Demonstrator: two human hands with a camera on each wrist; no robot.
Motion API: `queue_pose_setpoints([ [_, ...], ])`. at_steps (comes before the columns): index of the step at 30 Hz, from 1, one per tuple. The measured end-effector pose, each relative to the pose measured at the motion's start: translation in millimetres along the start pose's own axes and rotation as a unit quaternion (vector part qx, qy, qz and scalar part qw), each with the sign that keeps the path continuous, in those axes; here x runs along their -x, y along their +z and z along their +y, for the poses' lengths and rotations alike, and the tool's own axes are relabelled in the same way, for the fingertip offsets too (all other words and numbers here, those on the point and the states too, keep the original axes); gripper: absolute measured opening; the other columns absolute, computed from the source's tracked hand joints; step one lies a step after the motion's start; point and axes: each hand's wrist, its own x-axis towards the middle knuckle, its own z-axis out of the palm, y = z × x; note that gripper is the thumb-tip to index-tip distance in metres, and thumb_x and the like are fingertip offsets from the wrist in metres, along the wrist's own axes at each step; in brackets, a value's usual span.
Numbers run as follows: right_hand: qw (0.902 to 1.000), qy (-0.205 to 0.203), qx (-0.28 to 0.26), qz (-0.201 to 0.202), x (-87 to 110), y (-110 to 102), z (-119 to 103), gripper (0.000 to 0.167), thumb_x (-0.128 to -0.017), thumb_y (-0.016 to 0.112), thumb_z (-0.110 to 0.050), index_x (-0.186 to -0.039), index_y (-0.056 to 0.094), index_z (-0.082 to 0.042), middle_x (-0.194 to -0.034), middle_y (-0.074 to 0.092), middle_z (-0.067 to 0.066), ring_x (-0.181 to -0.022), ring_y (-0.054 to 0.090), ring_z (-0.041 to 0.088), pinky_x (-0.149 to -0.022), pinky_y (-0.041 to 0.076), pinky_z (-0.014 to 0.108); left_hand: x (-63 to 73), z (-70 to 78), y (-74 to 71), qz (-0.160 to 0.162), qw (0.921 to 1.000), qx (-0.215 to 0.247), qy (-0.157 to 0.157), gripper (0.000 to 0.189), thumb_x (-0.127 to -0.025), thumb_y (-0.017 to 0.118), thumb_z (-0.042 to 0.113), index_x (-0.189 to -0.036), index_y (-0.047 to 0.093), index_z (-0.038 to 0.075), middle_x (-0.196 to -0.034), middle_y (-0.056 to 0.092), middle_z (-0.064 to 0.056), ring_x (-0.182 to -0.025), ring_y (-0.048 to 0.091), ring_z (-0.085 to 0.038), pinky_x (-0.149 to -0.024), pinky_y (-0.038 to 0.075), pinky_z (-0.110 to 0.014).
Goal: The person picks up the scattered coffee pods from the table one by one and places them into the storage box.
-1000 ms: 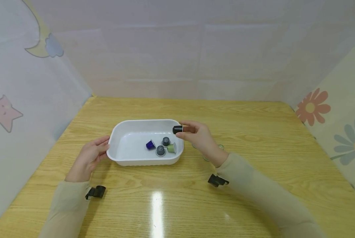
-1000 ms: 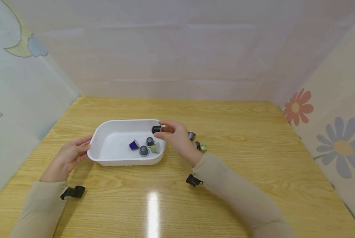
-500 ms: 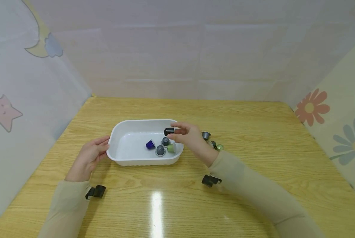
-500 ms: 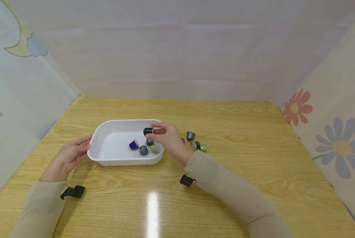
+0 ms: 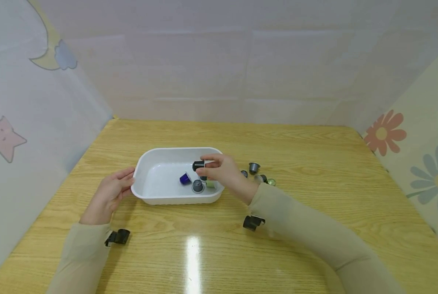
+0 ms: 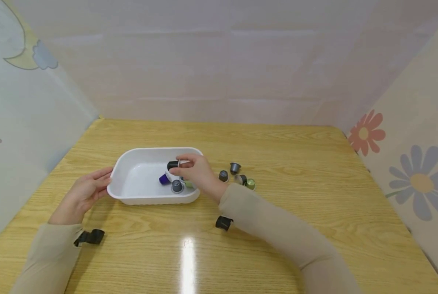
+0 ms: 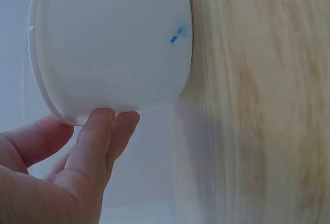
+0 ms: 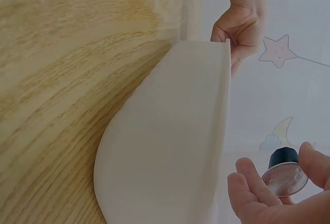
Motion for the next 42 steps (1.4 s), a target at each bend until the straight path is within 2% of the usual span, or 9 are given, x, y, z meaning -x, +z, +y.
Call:
queue_pose_setpoints([
  [4, 1.0000, -0.001, 0.006, -0.007, -1.6, 6, -2, 0.051, -0.086, 0.075, -0.008, -0.134, 0.057, -0.004, -0.112, 0.062, 0.016, -0.093, 0.064, 0.021, -0.090, 0.052, 0.044, -0.6, -0.6, -0.4, 0.000, 1.0000, 0.003, 0.001, 0.056, -0.102, 0.045, 0.002, -0.151, 0.019, -0.006, -0.155, 0.017, -0.025, -0.089, 0.059, 0.008, -0.079, 0.051, -0.015],
  [6, 0.9999, -0.004, 0.006, -0.013, -2.0, 9, -3, 0.051, -0.087, 0.075, -0.008, -0.134, 0.057, -0.003, -0.113, 0.062, 0.016, -0.092, 0.063, 0.019, -0.089, 0.052, 0.044, -0.7, -1.3, -1.2, 0.000, 1.0000, 0.006, 0.002, 0.056, -0.102, 0.046, 0.002, -0.151, 0.020, -0.007, -0.151, 0.033, -0.020, -0.089, 0.059, 0.007, -0.078, 0.052, -0.016],
  [9, 0.9996, -0.008, 0.009, -0.025, -2.1, 13, -4, 0.050, -0.088, 0.073, -0.008, -0.135, 0.057, -0.003, -0.115, 0.063, 0.017, -0.093, 0.063, 0.022, -0.089, 0.052, 0.045, -0.9, -1.8, -2.3, -0.002, 0.9998, 0.020, 0.006, 0.057, -0.101, 0.047, 0.001, -0.150, 0.020, -0.008, -0.124, 0.061, -0.001, -0.087, 0.061, 0.005, -0.075, 0.053, -0.016],
  [11, 0.9994, -0.011, 0.008, -0.031, -2.7, 16, -4, 0.049, -0.088, 0.073, -0.008, -0.134, 0.057, -0.002, -0.117, 0.063, 0.017, -0.095, 0.063, 0.024, -0.089, 0.052, 0.046, -1.1, -1.8, -3.0, -0.004, 0.9994, 0.032, 0.009, 0.057, -0.100, 0.047, 0.000, -0.150, 0.020, -0.009, -0.103, 0.064, 0.016, -0.086, 0.062, 0.003, -0.072, 0.053, -0.017],
  [13, 0.9993, -0.010, 0.009, -0.035, -3.5, 19, -4, 0.048, -0.088, 0.073, -0.007, -0.134, 0.057, -0.002, -0.119, 0.063, 0.018, -0.096, 0.063, 0.024, -0.088, 0.052, 0.046, -1.2, -1.5, -3.3, -0.007, 0.9989, 0.044, 0.011, 0.058, -0.100, 0.048, -0.002, -0.149, 0.019, -0.010, -0.093, 0.064, 0.021, -0.084, 0.063, 0.002, -0.069, 0.053, -0.017],
  [22, 0.9992, 0.009, 0.008, -0.039, -8.6, 35, 1, 0.049, -0.086, 0.075, -0.007, -0.132, 0.059, -0.002, -0.119, 0.063, 0.018, -0.093, 0.062, 0.020, -0.087, 0.052, 0.045, -1.0, 0.2, -2.8, -0.011, 0.9984, 0.055, 0.005, 0.058, -0.100, 0.047, -0.002, -0.150, 0.018, -0.009, -0.092, 0.065, 0.021, -0.085, 0.063, 0.002, -0.070, 0.054, -0.018],
  [36, 0.9971, 0.006, 0.004, -0.076, -13.0, 61, 9, 0.049, -0.086, 0.075, -0.012, -0.131, 0.059, -0.002, -0.111, 0.067, 0.012, -0.094, 0.064, 0.021, -0.082, 0.053, 0.040, -3.3, 2.1, -1.9, 0.001, 0.9972, 0.074, -0.011, 0.060, -0.099, 0.049, -0.003, -0.151, 0.019, -0.007, -0.089, 0.066, 0.020, -0.082, 0.065, 0.001, -0.069, 0.054, -0.019],
  [42, 0.9981, 0.003, 0.025, -0.057, -19.1, 71, 12, 0.045, -0.084, 0.078, -0.012, -0.125, 0.064, -0.003, -0.102, 0.069, 0.008, -0.091, 0.065, 0.018, -0.079, 0.052, 0.035, -3.3, 2.3, -1.6, 0.004, 0.9969, 0.077, -0.015, 0.060, -0.099, 0.049, -0.003, -0.151, 0.019, -0.006, -0.089, 0.066, 0.020, -0.081, 0.065, 0.000, -0.069, 0.055, -0.019],
])
